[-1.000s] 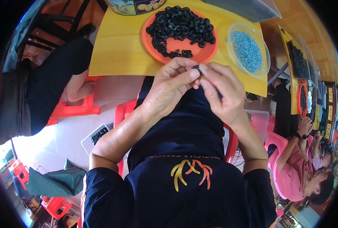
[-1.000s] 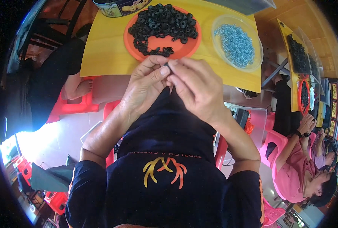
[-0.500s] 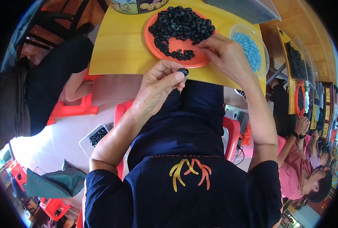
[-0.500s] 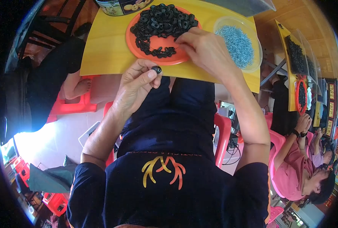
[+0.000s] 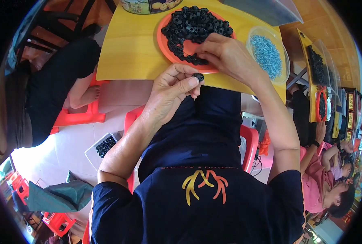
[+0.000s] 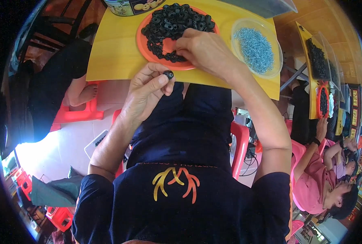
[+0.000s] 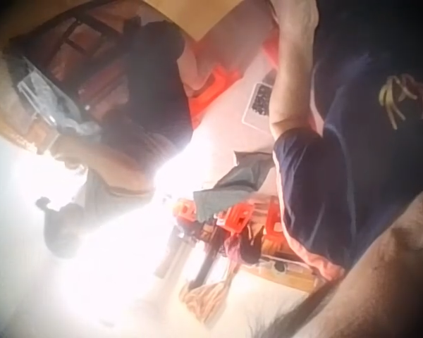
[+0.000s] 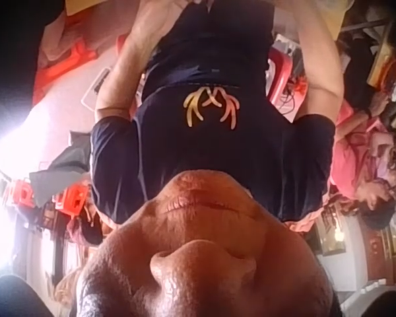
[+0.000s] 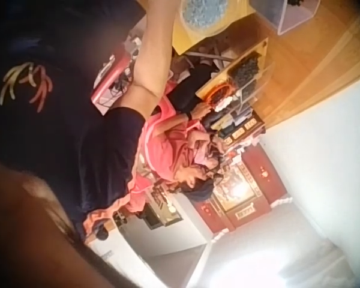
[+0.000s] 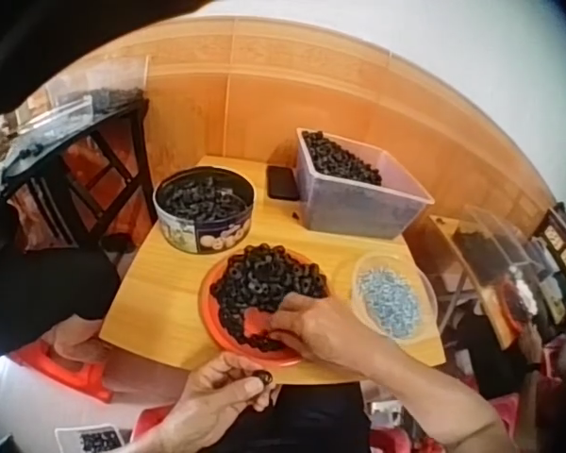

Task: The person assembles garment accessories by hand, inserting small blue beads into black plastic ring components.

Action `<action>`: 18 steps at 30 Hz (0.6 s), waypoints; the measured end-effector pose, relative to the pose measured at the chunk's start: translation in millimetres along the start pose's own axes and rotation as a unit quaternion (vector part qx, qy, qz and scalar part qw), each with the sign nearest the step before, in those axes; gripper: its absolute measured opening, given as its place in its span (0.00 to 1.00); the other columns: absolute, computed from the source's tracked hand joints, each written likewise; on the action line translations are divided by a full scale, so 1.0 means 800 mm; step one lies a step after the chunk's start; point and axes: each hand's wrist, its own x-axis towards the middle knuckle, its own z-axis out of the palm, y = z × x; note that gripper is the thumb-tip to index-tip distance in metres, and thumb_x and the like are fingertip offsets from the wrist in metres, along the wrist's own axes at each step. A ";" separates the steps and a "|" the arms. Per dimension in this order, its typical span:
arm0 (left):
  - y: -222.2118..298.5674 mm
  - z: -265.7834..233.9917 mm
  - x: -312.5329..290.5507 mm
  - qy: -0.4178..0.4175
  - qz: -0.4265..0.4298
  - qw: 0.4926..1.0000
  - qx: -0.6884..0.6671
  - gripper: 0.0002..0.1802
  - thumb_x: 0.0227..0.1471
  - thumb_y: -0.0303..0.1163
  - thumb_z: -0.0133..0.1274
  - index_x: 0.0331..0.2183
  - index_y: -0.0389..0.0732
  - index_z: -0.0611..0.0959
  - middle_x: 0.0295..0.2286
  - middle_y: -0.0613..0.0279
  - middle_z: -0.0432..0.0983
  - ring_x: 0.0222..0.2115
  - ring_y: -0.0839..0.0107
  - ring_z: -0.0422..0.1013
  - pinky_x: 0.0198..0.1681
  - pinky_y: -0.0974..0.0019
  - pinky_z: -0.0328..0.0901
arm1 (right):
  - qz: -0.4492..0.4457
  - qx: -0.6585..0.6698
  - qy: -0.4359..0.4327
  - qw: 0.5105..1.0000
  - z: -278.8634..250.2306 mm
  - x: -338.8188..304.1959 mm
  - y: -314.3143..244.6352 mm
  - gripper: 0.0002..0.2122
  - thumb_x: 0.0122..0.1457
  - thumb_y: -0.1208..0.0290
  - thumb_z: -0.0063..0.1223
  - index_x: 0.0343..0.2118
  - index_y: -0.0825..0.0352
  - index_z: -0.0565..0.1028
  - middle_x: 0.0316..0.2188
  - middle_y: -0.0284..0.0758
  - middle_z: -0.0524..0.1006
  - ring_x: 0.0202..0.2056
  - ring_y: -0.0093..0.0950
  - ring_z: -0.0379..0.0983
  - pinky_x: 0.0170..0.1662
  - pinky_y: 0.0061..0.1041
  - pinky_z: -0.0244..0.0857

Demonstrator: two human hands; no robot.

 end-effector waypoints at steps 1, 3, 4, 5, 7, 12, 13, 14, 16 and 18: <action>0.000 0.000 0.000 0.001 0.001 1.000 0.001 0.10 0.55 0.24 0.52 0.41 0.37 0.76 0.32 0.58 0.75 0.29 0.72 0.69 0.33 0.71 0.64 | -0.007 -0.011 -0.011 1.000 0.004 0.003 -0.002 0.07 0.53 0.71 0.55 0.34 0.63 0.79 0.31 0.36 0.76 0.33 0.38 0.76 0.35 0.35 0.69; 0.000 -0.002 0.000 -0.001 -0.001 1.000 -0.006 0.10 0.55 0.24 0.54 0.41 0.37 0.76 0.32 0.58 0.75 0.29 0.73 0.71 0.34 0.71 0.65 | -0.014 -0.021 -0.020 0.999 0.009 0.009 -0.006 0.07 0.53 0.71 0.55 0.34 0.63 0.80 0.31 0.36 0.76 0.33 0.38 0.76 0.35 0.35 0.69; 0.001 -0.003 0.001 -0.002 -0.002 1.000 -0.015 0.10 0.54 0.24 0.55 0.40 0.37 0.76 0.32 0.57 0.76 0.29 0.74 0.72 0.34 0.71 0.67 | -0.016 -0.033 -0.027 0.999 0.011 0.013 -0.007 0.06 0.53 0.71 0.55 0.34 0.63 0.79 0.32 0.36 0.76 0.32 0.39 0.76 0.34 0.36 0.70; 0.002 -0.003 0.001 -0.002 -0.002 1.000 -0.014 0.10 0.54 0.24 0.55 0.40 0.37 0.76 0.32 0.57 0.76 0.29 0.74 0.72 0.34 0.71 0.67 | -0.019 -0.045 -0.033 0.998 0.012 0.016 -0.008 0.06 0.53 0.71 0.55 0.34 0.62 0.79 0.32 0.37 0.76 0.32 0.39 0.76 0.34 0.37 0.70; 0.004 -0.001 0.000 0.001 0.003 1.000 -0.009 0.09 0.55 0.24 0.53 0.41 0.37 0.76 0.32 0.57 0.76 0.29 0.71 0.70 0.33 0.71 0.63 | -0.013 -0.043 -0.039 0.998 0.012 0.019 -0.012 0.07 0.53 0.71 0.55 0.34 0.63 0.79 0.32 0.38 0.76 0.32 0.40 0.76 0.33 0.37 0.70; 0.004 0.000 0.001 -0.004 0.007 1.000 -0.016 0.09 0.55 0.24 0.53 0.40 0.37 0.77 0.32 0.57 0.76 0.29 0.71 0.70 0.33 0.71 0.64 | -0.005 -0.036 -0.052 0.998 0.015 0.022 -0.012 0.08 0.51 0.75 0.55 0.35 0.66 0.76 0.32 0.38 0.75 0.31 0.39 0.75 0.33 0.36 0.68; 0.004 0.000 0.001 -0.005 0.008 1.000 -0.019 0.09 0.55 0.24 0.53 0.40 0.37 0.77 0.32 0.57 0.76 0.29 0.71 0.70 0.33 0.71 0.64 | -0.011 -0.019 -0.051 0.998 0.015 0.021 -0.010 0.08 0.52 0.76 0.55 0.36 0.67 0.76 0.32 0.38 0.75 0.31 0.39 0.75 0.33 0.35 0.68; 0.004 -0.001 0.001 -0.004 0.008 1.000 -0.018 0.09 0.55 0.24 0.53 0.40 0.37 0.77 0.32 0.57 0.76 0.29 0.71 0.70 0.33 0.71 0.64 | -0.018 -0.002 -0.050 0.999 0.014 0.020 -0.008 0.08 0.52 0.76 0.54 0.36 0.67 0.75 0.32 0.39 0.74 0.31 0.38 0.75 0.33 0.35 0.68; 0.005 -0.002 0.001 0.004 0.004 1.000 -0.009 0.09 0.55 0.23 0.53 0.40 0.36 0.76 0.31 0.59 0.75 0.29 0.73 0.71 0.34 0.69 0.68 | -0.001 0.042 -0.046 0.998 0.014 0.021 -0.004 0.09 0.52 0.76 0.54 0.37 0.67 0.76 0.31 0.39 0.75 0.33 0.39 0.75 0.36 0.35 0.69; 0.004 -0.004 0.002 -0.005 0.011 1.000 -0.018 0.10 0.55 0.23 0.53 0.41 0.36 0.76 0.31 0.59 0.75 0.29 0.73 0.71 0.34 0.69 0.68 | 0.017 0.086 -0.042 0.995 0.012 0.018 0.001 0.10 0.51 0.76 0.54 0.38 0.66 0.76 0.31 0.40 0.75 0.35 0.40 0.75 0.38 0.36 0.69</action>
